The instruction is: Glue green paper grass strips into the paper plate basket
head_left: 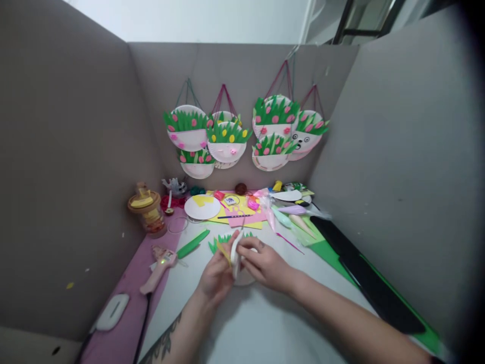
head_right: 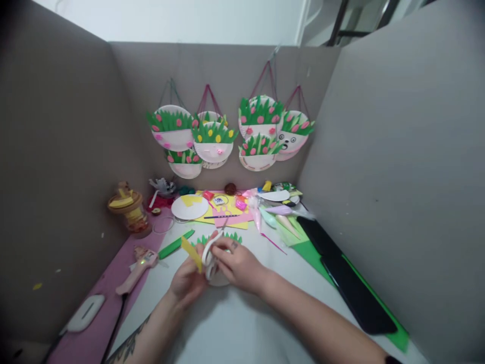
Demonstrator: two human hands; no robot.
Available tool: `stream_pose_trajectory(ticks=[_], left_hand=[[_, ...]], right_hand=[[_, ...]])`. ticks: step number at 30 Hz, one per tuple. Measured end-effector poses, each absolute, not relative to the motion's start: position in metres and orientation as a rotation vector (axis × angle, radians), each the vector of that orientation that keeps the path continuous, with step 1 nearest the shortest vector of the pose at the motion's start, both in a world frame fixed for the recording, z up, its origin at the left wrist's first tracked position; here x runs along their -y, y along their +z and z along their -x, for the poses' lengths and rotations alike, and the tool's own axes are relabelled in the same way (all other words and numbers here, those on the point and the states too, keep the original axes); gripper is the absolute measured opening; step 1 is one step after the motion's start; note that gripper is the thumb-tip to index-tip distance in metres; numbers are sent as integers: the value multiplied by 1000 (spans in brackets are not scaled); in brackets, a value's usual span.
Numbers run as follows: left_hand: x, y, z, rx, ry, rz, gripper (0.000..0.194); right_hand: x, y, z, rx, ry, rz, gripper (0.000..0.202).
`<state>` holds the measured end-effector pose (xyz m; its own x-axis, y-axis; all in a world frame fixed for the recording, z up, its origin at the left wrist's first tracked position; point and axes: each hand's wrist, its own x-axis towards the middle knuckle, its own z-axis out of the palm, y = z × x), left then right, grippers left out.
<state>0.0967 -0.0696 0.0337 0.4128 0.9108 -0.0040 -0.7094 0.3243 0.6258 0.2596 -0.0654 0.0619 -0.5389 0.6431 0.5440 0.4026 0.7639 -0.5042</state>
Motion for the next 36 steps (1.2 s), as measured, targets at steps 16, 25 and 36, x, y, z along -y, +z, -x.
stream_pose_trajectory(ticks=[16, 25, 36], left_hand=[[68, 41, -92, -673, 1154, -1255, 26], [47, 39, -78, -1195, 1233, -945, 30], [46, 44, -70, -1250, 1025, -1466, 11]], right_hand=[[69, 30, -243, 872, 1703, 826, 26], [41, 9, -262, 883, 1128, 998, 35], [45, 8, -262, 1015, 1034, 1083, 36]])
